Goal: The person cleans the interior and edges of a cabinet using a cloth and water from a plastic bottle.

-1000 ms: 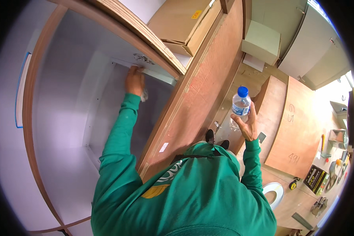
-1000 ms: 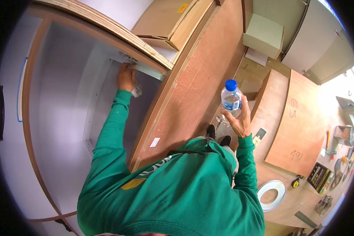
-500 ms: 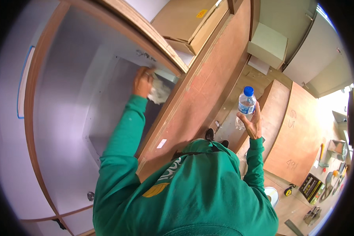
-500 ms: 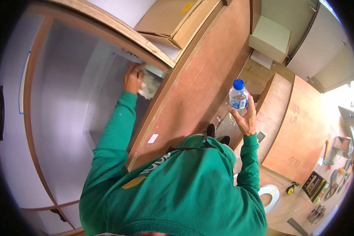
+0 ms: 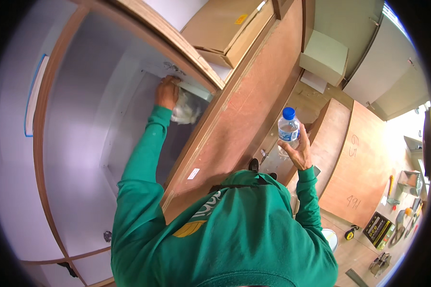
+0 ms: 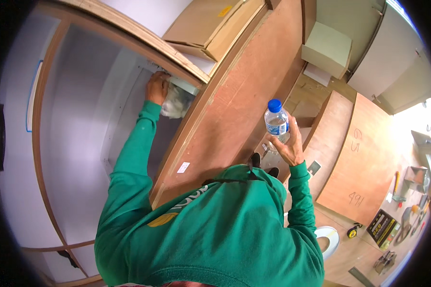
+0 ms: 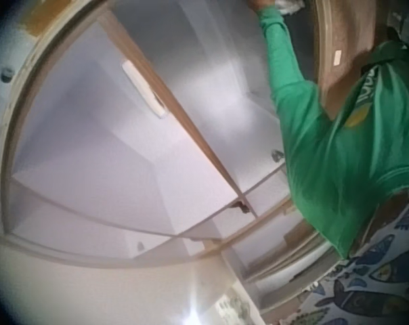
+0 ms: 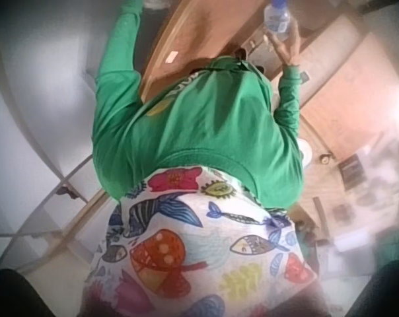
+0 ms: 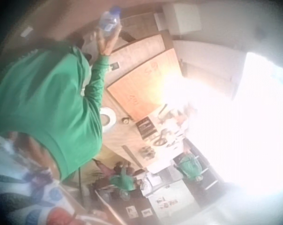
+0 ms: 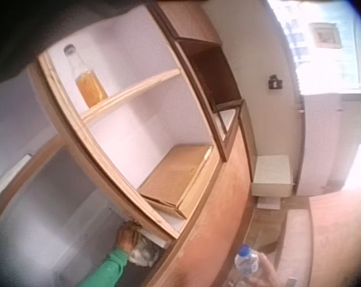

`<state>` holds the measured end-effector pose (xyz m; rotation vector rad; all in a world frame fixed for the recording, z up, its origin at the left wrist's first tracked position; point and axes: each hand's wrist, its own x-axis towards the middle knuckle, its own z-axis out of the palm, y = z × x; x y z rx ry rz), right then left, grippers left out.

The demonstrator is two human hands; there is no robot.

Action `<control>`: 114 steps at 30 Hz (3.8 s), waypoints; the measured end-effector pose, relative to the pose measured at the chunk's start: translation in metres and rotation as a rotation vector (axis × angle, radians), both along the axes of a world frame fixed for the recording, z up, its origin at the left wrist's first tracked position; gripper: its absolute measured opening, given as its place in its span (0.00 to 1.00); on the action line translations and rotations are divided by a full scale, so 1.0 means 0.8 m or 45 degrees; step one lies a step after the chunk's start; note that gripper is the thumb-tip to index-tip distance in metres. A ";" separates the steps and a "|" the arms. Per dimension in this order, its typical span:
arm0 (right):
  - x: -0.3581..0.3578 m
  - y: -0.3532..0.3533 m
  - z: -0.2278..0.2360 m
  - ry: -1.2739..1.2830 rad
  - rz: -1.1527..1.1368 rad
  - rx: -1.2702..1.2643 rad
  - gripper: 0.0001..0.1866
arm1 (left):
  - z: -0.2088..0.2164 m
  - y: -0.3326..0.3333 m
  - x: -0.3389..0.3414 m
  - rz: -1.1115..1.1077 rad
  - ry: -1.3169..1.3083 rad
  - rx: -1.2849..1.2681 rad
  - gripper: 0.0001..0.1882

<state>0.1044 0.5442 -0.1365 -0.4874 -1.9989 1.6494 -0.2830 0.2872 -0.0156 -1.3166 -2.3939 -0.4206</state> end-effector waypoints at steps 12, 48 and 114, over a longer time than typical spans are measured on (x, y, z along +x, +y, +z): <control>0.002 -0.001 0.001 0.030 -0.008 0.039 0.42 | -0.006 0.005 0.021 -0.093 0.030 0.091 0.12; -0.013 -0.049 0.036 0.075 0.049 -0.207 0.39 | -0.004 0.044 0.102 0.027 -0.480 0.595 0.03; -0.012 -0.083 0.028 0.016 0.220 -0.096 0.40 | -0.016 0.064 0.113 -0.081 -1.023 0.952 0.16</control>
